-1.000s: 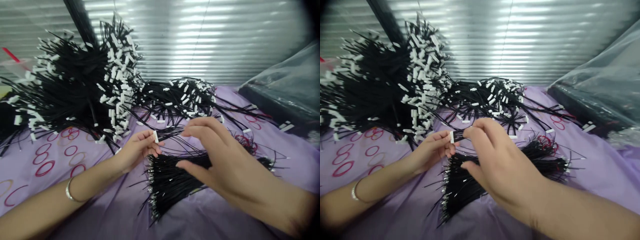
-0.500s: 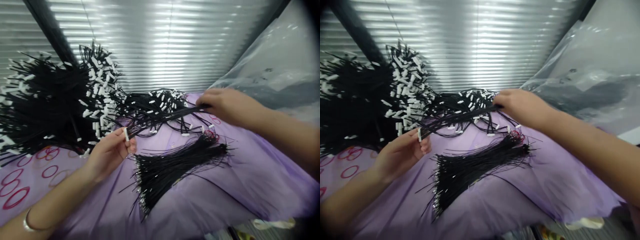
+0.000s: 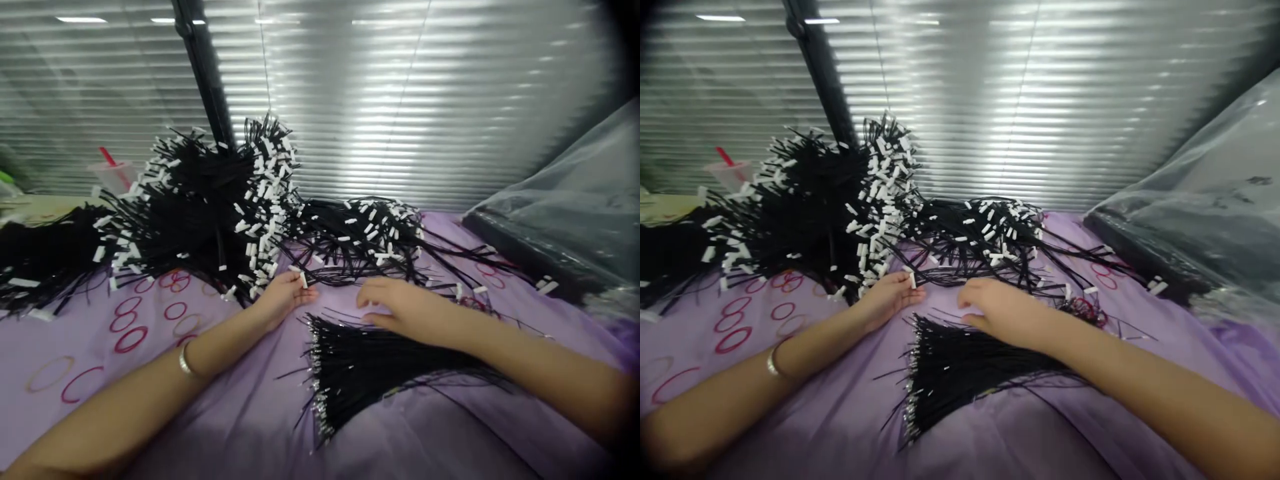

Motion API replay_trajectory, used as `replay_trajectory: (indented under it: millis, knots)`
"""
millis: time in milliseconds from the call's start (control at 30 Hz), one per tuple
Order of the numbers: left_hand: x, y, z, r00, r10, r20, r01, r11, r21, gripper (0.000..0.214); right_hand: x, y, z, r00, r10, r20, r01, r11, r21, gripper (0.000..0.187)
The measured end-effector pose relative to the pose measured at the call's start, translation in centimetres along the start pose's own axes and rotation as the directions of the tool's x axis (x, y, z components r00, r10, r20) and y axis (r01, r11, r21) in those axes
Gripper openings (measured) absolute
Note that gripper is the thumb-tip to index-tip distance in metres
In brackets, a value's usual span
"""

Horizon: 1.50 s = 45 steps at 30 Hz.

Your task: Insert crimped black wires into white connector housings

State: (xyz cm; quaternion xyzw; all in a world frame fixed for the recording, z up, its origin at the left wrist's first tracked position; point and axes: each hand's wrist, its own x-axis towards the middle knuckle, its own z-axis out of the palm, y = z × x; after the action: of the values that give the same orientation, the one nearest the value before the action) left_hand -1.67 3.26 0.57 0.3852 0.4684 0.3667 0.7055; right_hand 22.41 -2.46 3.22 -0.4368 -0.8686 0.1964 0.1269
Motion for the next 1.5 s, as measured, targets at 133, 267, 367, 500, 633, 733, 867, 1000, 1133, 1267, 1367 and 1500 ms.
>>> replay_trajectory:
  millis: [133, 267, 367, 500, 633, 733, 867, 1000, 1133, 1267, 1367, 1500]
  knots:
    - [-0.1, 0.1, 0.0, 1.000, -0.006, 0.027, 0.005, 1.000, 0.023, 0.011, 2.7, -1.6, 3.2, 0.997, 0.038, 0.065, -0.045, 0.993, 0.108, 0.010]
    - [-0.2, 0.3, -0.1, 0.998, -0.008, 0.066, 0.005, 0.999, 0.043, 0.007, 2.4, -0.8, 4.4, 0.995, -0.032, 0.094, 0.014, 0.983, 0.184, 0.010]
    - [-0.7, 0.1, 0.1, 0.995, -0.015, 0.103, 0.009, 0.998, 0.057, 0.005, 0.8, -1.4, 4.3, 0.996, -0.021, 0.087, 0.001, 0.975, 0.222, 0.011]
    - [-1.9, -0.9, 1.0, 0.983, -0.078, 0.163, 0.064, 0.994, 0.090, 0.008, -0.3, -2.6, 4.3, 0.994, -0.030, 0.108, -0.002, 0.959, 0.282, 0.011]
    - [-2.9, -2.0, 1.7, 0.966, -0.161, 0.200, 0.138, 0.983, 0.125, 0.013, -0.2, -2.7, 4.4, 0.999, -0.024, -0.032, 0.033, 0.939, 0.342, 0.007]
    - [-3.2, -2.1, 1.6, 0.955, -0.185, 0.233, 0.156, 0.978, 0.136, 0.014, -0.1, -2.2, 4.2, 0.988, 0.060, -0.143, 0.002, 0.917, 0.399, 0.007]
    - [-3.7, -1.5, 1.4, 0.932, -0.229, 0.280, 0.198, 0.971, 0.134, 0.012, 0.0, -1.7, 4.0, 0.965, 0.113, -0.238, -0.003, 0.908, 0.420, 0.009]
    - [-3.8, -1.4, 1.3, 0.902, -0.235, 0.361, 0.194, 0.970, 0.147, 0.011, 0.5, -1.6, 4.1, 0.939, 0.086, -0.333, 0.053, 0.921, 0.387, 0.010]
    - [-3.3, -1.7, 1.1, 0.887, -0.277, 0.369, 0.242, 0.960, 0.139, 0.010, 0.8, -1.7, 4.5, 0.922, 0.085, -0.378, 0.048, 0.943, 0.328, 0.011]
    - [-3.0, -1.7, 0.9, 0.883, -0.306, 0.356, 0.262, 0.951, 0.167, 0.010, 0.8, -1.6, 5.1, 0.928, 0.103, -0.357, 0.021, 0.944, 0.329, 0.012]
    - [-3.0, -1.5, 0.9, 0.880, -0.324, 0.347, 0.276, 0.944, 0.180, 0.010, 0.7, -1.7, 5.5, 0.926, 0.098, -0.364, 0.035, 0.939, 0.342, 0.014]
    - [-2.8, -1.5, 0.9, 0.870, -0.337, 0.360, 0.298, 0.941, 0.161, 0.009, 0.6, -1.9, 5.5, 0.926, 0.110, -0.362, 0.033, 0.930, 0.366, 0.016]
